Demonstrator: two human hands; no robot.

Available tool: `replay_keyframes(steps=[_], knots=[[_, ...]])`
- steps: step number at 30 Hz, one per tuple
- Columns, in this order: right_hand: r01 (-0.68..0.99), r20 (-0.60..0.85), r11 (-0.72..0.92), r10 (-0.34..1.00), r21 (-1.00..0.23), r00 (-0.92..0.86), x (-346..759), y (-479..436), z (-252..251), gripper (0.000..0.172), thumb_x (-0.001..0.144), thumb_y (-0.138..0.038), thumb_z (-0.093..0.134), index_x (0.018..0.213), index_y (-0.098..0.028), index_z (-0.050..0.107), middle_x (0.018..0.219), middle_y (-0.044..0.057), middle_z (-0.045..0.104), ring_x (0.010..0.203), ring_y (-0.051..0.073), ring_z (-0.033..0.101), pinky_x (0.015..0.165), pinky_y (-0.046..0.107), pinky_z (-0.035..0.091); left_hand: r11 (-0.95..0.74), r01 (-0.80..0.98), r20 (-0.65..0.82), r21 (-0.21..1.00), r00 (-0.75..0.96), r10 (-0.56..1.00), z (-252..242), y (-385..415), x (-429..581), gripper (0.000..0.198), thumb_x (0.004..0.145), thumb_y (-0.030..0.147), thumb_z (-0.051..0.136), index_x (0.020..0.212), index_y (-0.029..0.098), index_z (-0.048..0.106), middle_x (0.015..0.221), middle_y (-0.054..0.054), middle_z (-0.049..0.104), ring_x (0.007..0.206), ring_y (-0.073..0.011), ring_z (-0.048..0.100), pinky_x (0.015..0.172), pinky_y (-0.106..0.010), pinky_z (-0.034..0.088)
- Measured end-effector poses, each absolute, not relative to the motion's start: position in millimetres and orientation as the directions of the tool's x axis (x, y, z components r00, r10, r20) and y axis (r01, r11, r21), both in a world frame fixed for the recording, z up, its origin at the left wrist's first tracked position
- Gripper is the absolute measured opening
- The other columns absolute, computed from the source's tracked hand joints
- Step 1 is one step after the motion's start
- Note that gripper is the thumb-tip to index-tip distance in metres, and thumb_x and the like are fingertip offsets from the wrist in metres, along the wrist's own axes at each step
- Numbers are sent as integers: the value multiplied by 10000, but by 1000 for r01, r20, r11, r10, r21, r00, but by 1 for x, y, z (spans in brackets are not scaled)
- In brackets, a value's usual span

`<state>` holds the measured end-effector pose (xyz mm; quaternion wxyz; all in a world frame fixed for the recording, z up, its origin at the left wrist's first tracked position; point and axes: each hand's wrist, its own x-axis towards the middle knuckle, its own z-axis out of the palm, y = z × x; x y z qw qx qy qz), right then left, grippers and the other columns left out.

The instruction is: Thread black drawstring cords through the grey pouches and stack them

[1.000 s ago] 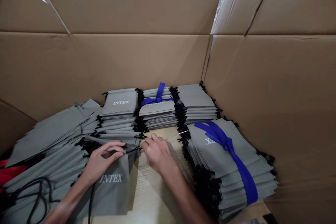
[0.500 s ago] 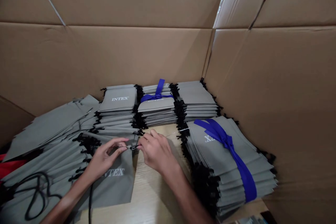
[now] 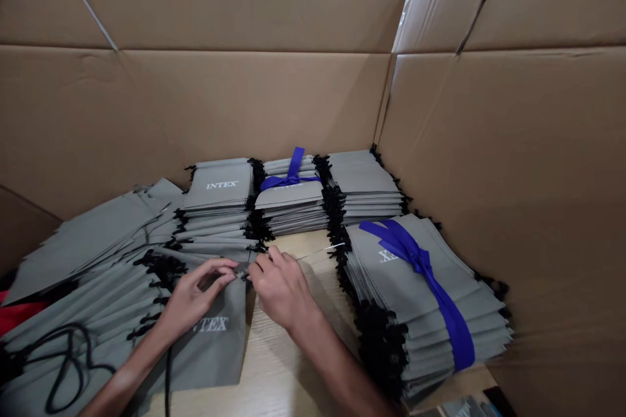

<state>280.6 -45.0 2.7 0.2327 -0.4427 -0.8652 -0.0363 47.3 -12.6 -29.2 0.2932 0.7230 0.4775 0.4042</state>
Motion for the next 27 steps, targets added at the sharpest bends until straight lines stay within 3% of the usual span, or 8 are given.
replay_keyframes(steps=[5, 11, 18, 27], knots=[[793, 435, 590, 760, -151, -482, 275, -45, -2, 167, 1132, -240, 628, 1011, -207, 738, 961, 76, 736, 1010, 255, 618, 722, 337, 506, -390, 464, 314, 796, 235, 920, -27, -13, 48, 239, 947, 454, 706, 978, 229, 780, 970, -64, 840, 928, -239, 800, 867, -306, 637], [793, 424, 573, 783, -209, -455, 278, -43, -4, 192, 1134, -280, 640, 978, -222, 736, 937, 56, 739, 995, 238, 635, 691, 317, 496, -401, 543, 229, 738, 357, 906, -18, -12, 46, 267, 977, 484, 663, 970, 241, 775, 906, -31, 802, 782, -215, 736, 634, -247, 552], [729, 418, 623, 764, -284, -491, 281, -41, -9, 195, 1099, -107, 591, 1131, -225, 743, 1019, 53, 779, 1039, 240, 636, 833, 333, 546, -430, 529, 244, 731, 386, 890, -20, -11, 44, 302, 999, 466, 652, 922, 241, 837, 877, -47, 822, 827, -227, 761, 725, -265, 565], [726, 334, 614, 785, -309, -522, 276, -43, -4, 203, 1090, -58, 553, 1133, -220, 668, 1045, 63, 760, 1094, 249, 639, 860, 329, 543, -495, 505, 329, 707, 385, 862, -26, -12, 49, 272, 1009, 443, 680, 939, 249, 858, 875, -39, 836, 817, -223, 769, 751, -277, 579]])
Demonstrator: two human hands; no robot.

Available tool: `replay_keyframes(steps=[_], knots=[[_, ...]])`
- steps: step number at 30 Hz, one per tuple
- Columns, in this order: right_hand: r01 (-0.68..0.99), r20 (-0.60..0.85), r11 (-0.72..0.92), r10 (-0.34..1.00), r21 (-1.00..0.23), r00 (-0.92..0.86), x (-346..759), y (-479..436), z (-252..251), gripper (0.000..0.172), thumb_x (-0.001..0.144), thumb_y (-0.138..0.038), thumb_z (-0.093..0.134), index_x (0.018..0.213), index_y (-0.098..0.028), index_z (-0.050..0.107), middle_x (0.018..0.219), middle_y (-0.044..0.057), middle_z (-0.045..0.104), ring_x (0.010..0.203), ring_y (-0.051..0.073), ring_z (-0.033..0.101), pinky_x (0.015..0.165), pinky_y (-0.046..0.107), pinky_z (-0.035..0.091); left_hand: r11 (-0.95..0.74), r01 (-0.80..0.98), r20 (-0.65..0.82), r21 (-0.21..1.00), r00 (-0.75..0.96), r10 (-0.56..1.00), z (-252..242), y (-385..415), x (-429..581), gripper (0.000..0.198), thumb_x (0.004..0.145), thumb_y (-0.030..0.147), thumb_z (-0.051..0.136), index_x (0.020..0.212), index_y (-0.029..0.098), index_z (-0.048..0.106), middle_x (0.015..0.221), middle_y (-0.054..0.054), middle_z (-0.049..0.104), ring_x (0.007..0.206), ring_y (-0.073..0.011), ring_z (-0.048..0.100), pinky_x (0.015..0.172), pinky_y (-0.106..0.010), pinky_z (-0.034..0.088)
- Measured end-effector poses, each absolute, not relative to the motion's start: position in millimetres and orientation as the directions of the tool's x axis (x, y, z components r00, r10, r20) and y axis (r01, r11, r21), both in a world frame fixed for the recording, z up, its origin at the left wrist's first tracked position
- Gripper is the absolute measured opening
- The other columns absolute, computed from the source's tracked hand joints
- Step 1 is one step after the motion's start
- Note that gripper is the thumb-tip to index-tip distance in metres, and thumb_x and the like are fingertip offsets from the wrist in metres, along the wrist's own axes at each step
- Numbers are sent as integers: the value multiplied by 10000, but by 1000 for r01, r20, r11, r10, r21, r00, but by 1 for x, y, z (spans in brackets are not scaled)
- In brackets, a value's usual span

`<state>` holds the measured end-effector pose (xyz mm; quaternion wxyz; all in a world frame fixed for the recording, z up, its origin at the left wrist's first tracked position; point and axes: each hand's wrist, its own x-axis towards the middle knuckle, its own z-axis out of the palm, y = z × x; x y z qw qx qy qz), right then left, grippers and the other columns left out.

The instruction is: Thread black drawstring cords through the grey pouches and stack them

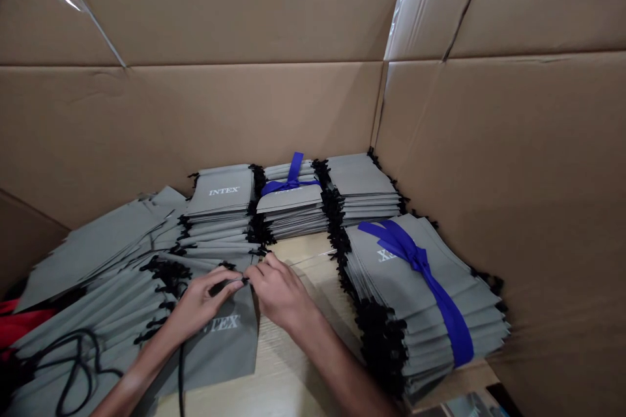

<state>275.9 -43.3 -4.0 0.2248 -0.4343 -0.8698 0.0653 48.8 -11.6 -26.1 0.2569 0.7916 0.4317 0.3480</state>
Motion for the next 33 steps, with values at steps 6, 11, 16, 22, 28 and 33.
replay_keyframes(steps=[6, 11, 16, 22, 28, 33], knots=[[717, 306, 602, 797, -351, -520, 273, -50, 1, 300, 997, -18, 571, 1217, -214, 626, 1200, 92, 651, 1025, 233, 659, 809, 317, 544, -519, 499, 320, 694, 432, 844, -25, -13, 50, 340, 1040, 497, 637, 976, 255, 867, 871, -42, 812, 842, -228, 736, 781, -289, 570], [683, 338, 626, 779, -376, -528, 274, -51, 0, 466, 923, -4, 572, 1328, -233, 582, 1233, 88, 629, 1087, 239, 661, 861, 320, 556, -467, 560, 243, 684, 429, 870, -23, -9, 40, 370, 1049, 529, 594, 1078, 258, 844, 965, -55, 832, 859, -248, 755, 745, -303, 572], [694, 345, 625, 779, -357, -524, 272, -49, -1, 357, 954, -46, 582, 1257, -228, 636, 1187, 87, 669, 1025, 237, 681, 806, 314, 545, -535, 581, 286, 613, 468, 836, -20, -13, 46, 409, 1097, 530, 531, 935, 263, 794, 887, -33, 817, 842, -248, 729, 801, -322, 552], [917, 231, 259, 954, -304, -192, 296, -39, 22, 355, 1171, -373, 491, 995, -197, 745, 994, 115, 807, 902, 263, 753, 737, 338, 480, -579, 642, 417, 503, 406, 813, -18, -11, 38, 435, 1130, 562, 491, 1010, 272, 792, 978, -24, 856, 885, -243, 767, 860, -344, 512], [933, 276, 268, 940, -241, -199, 295, -37, 17, 368, 1166, -326, 524, 919, -205, 767, 931, 97, 831, 911, 259, 756, 750, 333, 460, -618, 638, 413, 460, 462, 785, -18, -10, 45, 464, 1135, 582, 486, 1015, 291, 826, 1002, -22, 877, 904, -249, 784, 896, -357, 508], [863, 451, 437, 843, -255, -293, 287, -37, 0, 164, 1110, -168, 562, 1049, -213, 707, 996, 68, 797, 959, 249, 702, 874, 347, 507, -648, 616, 373, 447, 530, 761, -10, -6, 60, 419, 1138, 534, 505, 1073, 302, 848, 1053, -28, 887, 955, -255, 799, 905, -355, 526]])
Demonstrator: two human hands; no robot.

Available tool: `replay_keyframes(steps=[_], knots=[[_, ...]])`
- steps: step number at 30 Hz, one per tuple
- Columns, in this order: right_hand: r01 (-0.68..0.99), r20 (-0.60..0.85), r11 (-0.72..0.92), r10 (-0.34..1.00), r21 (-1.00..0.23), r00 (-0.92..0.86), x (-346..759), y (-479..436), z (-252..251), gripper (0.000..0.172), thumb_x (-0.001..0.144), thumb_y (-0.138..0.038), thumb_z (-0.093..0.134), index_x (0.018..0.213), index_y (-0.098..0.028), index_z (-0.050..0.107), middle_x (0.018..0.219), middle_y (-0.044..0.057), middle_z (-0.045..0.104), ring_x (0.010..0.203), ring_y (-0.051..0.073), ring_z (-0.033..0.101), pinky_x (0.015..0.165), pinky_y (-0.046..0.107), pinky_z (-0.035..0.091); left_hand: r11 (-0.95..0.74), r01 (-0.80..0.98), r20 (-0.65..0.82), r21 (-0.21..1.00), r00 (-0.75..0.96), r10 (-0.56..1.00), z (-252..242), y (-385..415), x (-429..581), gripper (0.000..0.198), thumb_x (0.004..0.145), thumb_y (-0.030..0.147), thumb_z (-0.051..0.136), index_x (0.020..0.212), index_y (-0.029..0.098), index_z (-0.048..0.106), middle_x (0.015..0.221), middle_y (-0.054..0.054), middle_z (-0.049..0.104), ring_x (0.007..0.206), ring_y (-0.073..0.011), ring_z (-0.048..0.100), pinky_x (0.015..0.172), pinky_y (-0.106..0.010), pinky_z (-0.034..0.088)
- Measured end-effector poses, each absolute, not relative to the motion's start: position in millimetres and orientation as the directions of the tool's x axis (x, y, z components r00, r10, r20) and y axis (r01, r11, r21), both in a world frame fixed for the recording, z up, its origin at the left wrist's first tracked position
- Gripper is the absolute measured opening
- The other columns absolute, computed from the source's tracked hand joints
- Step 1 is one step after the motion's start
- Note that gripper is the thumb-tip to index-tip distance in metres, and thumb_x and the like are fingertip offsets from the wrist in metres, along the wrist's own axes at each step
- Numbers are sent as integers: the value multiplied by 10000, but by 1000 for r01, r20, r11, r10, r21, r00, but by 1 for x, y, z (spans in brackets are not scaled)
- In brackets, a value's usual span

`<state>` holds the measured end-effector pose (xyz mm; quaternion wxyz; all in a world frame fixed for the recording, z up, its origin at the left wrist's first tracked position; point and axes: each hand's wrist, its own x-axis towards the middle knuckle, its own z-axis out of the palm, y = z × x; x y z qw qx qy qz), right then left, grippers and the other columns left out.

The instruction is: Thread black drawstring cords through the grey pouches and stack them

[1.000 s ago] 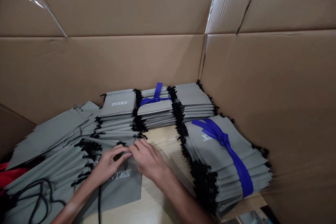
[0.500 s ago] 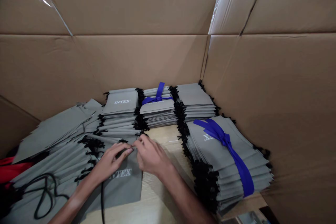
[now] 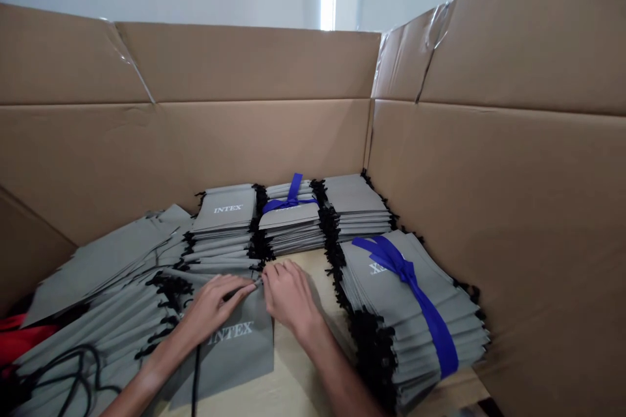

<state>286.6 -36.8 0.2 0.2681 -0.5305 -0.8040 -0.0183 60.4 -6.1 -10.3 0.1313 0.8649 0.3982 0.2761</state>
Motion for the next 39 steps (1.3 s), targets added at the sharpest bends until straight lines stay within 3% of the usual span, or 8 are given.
replay_keyframes(steps=[6, 11, 15, 18, 22, 30, 35, 39], knots=[[817, 501, 502, 804, -283, -320, 285, -37, -3, 224, 997, -51, 570, 1146, -199, 650, 1068, 90, 685, 1007, 267, 664, 891, 373, 544, -661, 654, 389, 368, 538, 748, 8, -3, 72, 392, 1136, 475, 509, 1063, 302, 853, 952, -37, 836, 903, -245, 776, 822, -327, 544], [733, 469, 504, 836, -456, -283, 285, -39, -6, 294, 1015, -86, 551, 1271, -206, 633, 1218, 115, 648, 1064, 262, 695, 918, 385, 577, -674, 681, 382, 286, 564, 732, 12, -7, 76, 336, 1130, 376, 515, 1103, 297, 840, 922, -53, 790, 875, -262, 745, 816, -355, 527], [784, 436, 422, 873, -455, -217, 297, -35, -6, 140, 1106, -272, 559, 1135, -215, 683, 1130, 120, 729, 1066, 298, 721, 921, 407, 572, -673, 665, 371, 323, 565, 737, 8, -9, 66, 336, 1124, 255, 465, 1181, 307, 792, 1014, -52, 812, 953, -269, 738, 904, -379, 513], [801, 388, 372, 902, -469, -192, 300, -32, -8, 212, 1124, -366, 575, 1017, -227, 695, 1021, 99, 794, 994, 290, 748, 870, 375, 551, -647, 659, 366, 383, 535, 762, 7, -11, 63, 277, 1142, 300, 469, 1146, 287, 746, 1070, -49, 821, 988, -277, 731, 918, -389, 504], [722, 380, 428, 893, -544, -244, 290, -32, -13, 237, 1148, -323, 505, 1093, -223, 712, 1075, 85, 798, 1018, 272, 762, 884, 365, 547, -643, 641, 354, 418, 537, 766, 11, -12, 71, 239, 1145, 319, 480, 1081, 271, 705, 1064, -49, 809, 980, -280, 711, 885, -386, 507], [627, 374, 437, 896, -645, -239, 277, -32, -35, 236, 1150, -243, 435, 1160, -227, 670, 1140, 95, 713, 1087, 265, 727, 965, 409, 590, -663, 629, 328, 406, 576, 748, 4, -11, 79, 245, 1097, 174, 485, 1043, 248, 712, 1019, -73, 790, 956, -276, 707, 847, -382, 536], [624, 348, 438, 898, -647, -269, 278, -28, -45, 213, 1149, -237, 441, 1106, -237, 649, 1137, 84, 662, 1072, 256, 717, 958, 414, 604, -676, 534, 407, 508, 543, 735, 3, -9, 70, 199, 1123, 282, 516, 1106, 264, 714, 1089, -70, 779, 1027, -247, 749, 912, -353, 594], [649, 369, 420, 902, -634, -224, 290, -18, -45, 210, 1138, -221, 462, 1005, -241, 622, 1079, 67, 651, 1015, 249, 708, 918, 392, 593, -665, 566, 559, 487, 383, 736, 10, 1, 33, 264, 1116, 422, 555, 1045, 266, 755, 1031, -77, 814, 1019, -274, 760, 969, -395, 607]])
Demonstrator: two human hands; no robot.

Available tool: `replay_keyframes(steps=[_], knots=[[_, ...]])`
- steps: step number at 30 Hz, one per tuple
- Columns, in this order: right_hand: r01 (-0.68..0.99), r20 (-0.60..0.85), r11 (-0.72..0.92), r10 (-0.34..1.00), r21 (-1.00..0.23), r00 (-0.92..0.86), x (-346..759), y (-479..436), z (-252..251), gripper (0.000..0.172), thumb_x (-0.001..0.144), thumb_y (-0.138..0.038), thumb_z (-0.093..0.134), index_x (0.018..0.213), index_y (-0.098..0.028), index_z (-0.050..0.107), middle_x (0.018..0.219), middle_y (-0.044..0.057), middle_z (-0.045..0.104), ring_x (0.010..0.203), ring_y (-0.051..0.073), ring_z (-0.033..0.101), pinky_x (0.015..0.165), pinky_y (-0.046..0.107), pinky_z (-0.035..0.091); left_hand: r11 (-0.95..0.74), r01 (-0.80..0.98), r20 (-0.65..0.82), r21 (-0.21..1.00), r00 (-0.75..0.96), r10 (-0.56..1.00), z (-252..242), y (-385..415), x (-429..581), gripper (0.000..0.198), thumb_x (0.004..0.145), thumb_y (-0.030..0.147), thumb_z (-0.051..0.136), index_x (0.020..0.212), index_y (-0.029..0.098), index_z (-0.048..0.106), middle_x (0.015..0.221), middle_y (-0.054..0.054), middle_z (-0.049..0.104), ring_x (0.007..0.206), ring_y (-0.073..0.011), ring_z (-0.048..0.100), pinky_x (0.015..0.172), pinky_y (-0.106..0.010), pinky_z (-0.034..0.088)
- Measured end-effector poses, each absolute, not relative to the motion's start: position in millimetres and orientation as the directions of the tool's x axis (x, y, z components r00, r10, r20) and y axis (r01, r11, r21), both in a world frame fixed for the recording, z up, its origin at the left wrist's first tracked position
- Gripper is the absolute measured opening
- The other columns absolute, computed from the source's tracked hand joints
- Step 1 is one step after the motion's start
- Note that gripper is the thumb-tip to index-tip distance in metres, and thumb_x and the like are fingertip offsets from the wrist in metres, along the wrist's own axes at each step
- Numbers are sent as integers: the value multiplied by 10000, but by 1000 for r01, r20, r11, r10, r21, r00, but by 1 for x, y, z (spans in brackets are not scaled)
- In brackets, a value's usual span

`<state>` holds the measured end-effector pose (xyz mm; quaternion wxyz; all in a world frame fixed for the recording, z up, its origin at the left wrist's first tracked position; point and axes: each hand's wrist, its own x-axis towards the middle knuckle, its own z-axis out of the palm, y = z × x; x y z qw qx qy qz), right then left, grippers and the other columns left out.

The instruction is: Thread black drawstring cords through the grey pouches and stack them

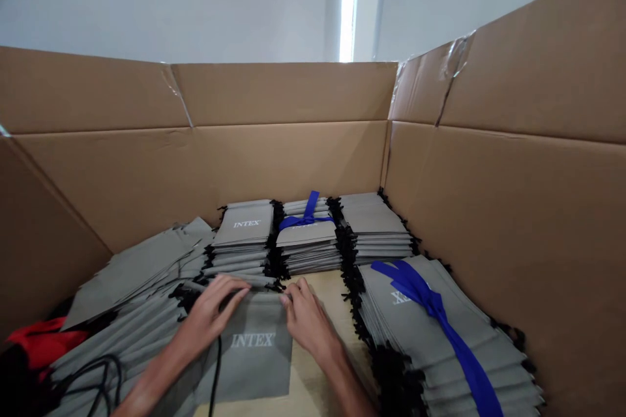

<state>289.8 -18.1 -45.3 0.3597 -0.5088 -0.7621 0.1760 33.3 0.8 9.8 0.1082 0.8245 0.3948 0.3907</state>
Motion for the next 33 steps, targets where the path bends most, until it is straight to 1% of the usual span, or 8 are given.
replay_keyframes(steps=[3, 8, 15, 20, 23, 27, 30, 33], knots=[[680, 389, 401, 903, -614, -182, 301, -13, -44, 215, 1138, -233, 470, 982, -242, 619, 1059, 63, 648, 987, 250, 704, 883, 382, 580, -589, 607, 545, 533, 286, 788, 11, 11, 1, 318, 1069, 541, 611, 1068, 271, 780, 1050, -80, 849, 981, -284, 800, 928, -388, 647], [721, 384, 400, 902, -566, -199, 309, -13, -39, 185, 1131, -222, 481, 1019, -244, 626, 1088, 60, 645, 941, 236, 704, 819, 354, 560, -513, 592, 465, 622, 248, 850, -3, 21, -18, 395, 1000, 631, 676, 1113, 271, 793, 981, -63, 877, 868, -278, 843, 845, -372, 685], [734, 386, 424, 892, -531, -236, 308, -13, -40, 153, 1120, -203, 510, 1058, -249, 641, 1114, 58, 640, 931, 222, 687, 806, 330, 553, -507, 589, 440, 629, 268, 857, -12, 19, -12, 401, 986, 618, 683, 1151, 269, 791, 952, -64, 859, 830, -259, 807, 817, -363, 666], [736, 372, 405, 901, -542, -222, 304, -14, -46, 165, 1125, -214, 496, 1056, -248, 641, 1127, 69, 652, 973, 237, 697, 859, 338, 559, -492, 612, 466, 618, 218, 857, -15, 14, -11, 340, 986, 569, 669, 1065, 257, 777, 907, -56, 780, 835, -244, 727, 794, -343, 612], [714, 364, 405, 904, -570, -222, 304, -14, -48, 174, 1141, -249, 483, 1051, -251, 632, 1105, 67, 658, 993, 241, 698, 876, 340, 563, -433, 527, 453, 731, 100, 886, -20, 15, -11, 369, 972, 602, 683, 1057, 247, 734, 875, -37, 736, 827, -226, 708, 788, -328, 595], [681, 356, 396, 911, -616, -208, 303, -13, -50, 190, 1148, -264, 478, 1028, -248, 625, 1065, 56, 657, 966, 231, 693, 865, 336, 560, -331, 335, 363, 882, -34, 931, -25, 19, -14, 489, 908, 702, 740, 1081, 247, 694, 898, -27, 740, 867, -222, 736, 820, -320, 611], [657, 357, 395, 913, -642, -199, 301, -12, -51, 198, 1147, -258, 475, 1017, -247, 623, 1051, 51, 660, 967, 225, 691, 868, 334, 555, -281, 278, 314, 918, -80, 946, -23, 19, -16, 573, 840, 743, 803, 1112, 245, 720, 949, -37, 772, 916, -226, 751, 858, -322, 621], [638, 359, 395, 913, -661, -193, 298, -13, -52, 203, 1148, -259, 471, 1011, -245, 620, 1052, 51, 668, 972, 222, 689, 867, 333, 549, -247, 278, 273, 928, -55, 961, -18, 17, -16, 632, 771, 776, 850, 1074, 225, 786, 986, -64, 815, 939, -241, 764, 873, -335, 625]])
